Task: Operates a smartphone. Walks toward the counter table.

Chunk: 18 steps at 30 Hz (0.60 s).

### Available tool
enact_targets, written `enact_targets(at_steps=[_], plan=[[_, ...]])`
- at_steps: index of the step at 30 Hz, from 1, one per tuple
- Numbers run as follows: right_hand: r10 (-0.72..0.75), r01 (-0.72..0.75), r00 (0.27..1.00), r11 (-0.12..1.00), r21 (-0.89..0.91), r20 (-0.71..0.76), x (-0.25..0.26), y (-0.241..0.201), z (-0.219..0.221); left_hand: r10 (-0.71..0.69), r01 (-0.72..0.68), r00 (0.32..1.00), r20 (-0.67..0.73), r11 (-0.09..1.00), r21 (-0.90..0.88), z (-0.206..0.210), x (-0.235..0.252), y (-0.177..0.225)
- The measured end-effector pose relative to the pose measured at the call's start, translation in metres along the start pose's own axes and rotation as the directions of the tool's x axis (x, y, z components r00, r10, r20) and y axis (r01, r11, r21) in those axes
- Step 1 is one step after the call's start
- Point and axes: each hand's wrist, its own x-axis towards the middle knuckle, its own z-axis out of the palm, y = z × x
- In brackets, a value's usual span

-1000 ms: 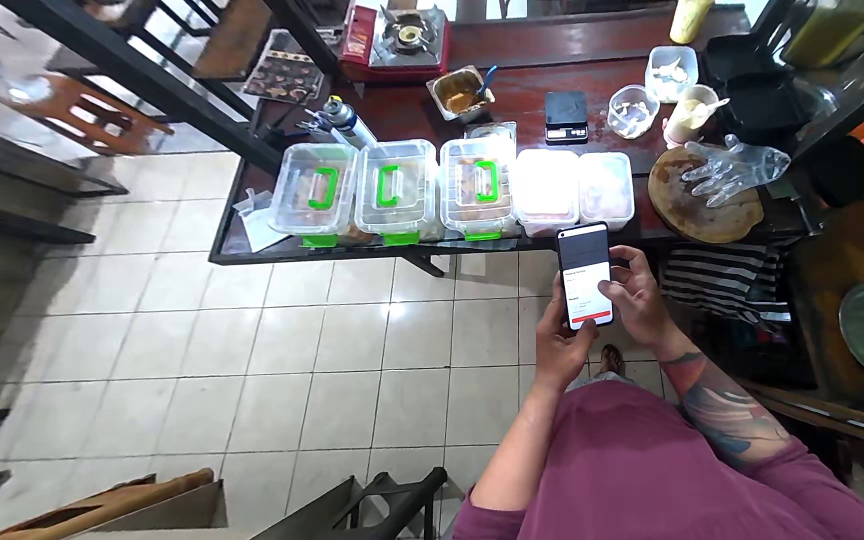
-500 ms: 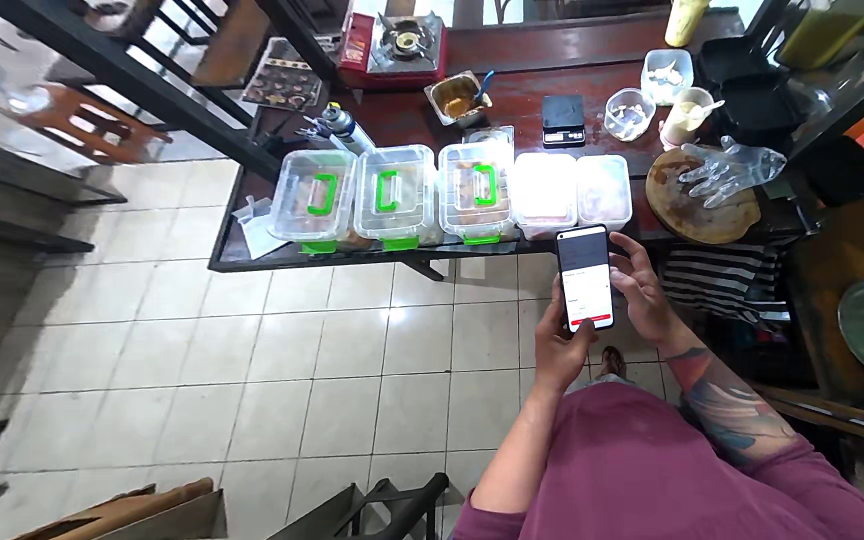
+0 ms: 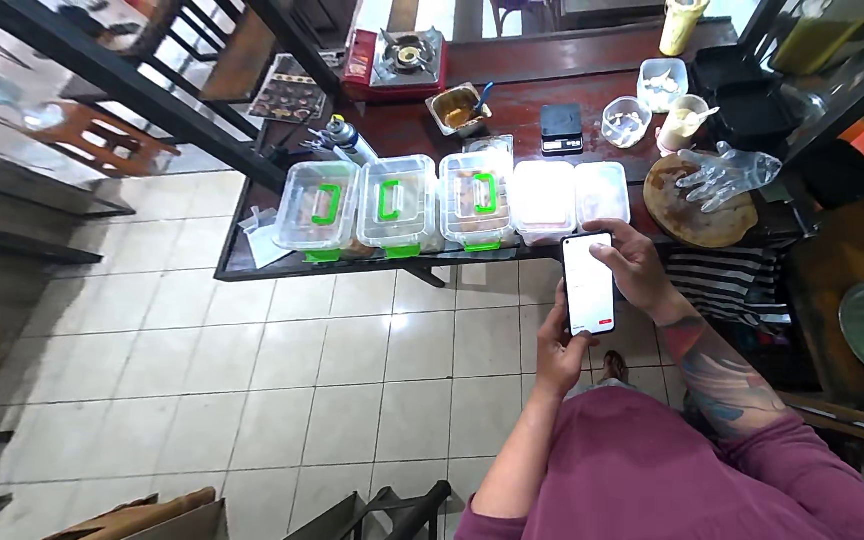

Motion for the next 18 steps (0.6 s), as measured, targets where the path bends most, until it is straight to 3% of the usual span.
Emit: enact_targets(at_steps=[8, 18], plan=[[0.005, -0.008, 0.999, 0.997, 0.081, 0.044, -0.001, 0.0, 0.002, -0.005, 0.005, 1.0, -0.013, 1.0, -0.016, -0.001, 0.001, 0.0], [0.003, -0.034, 0.988, 0.979, 0.201, 0.153, -0.047, 0.041, 0.001, 0.022, -0.026, 0.998, -0.063, 0.998, -0.058, -0.005, 0.006, 0.0]])
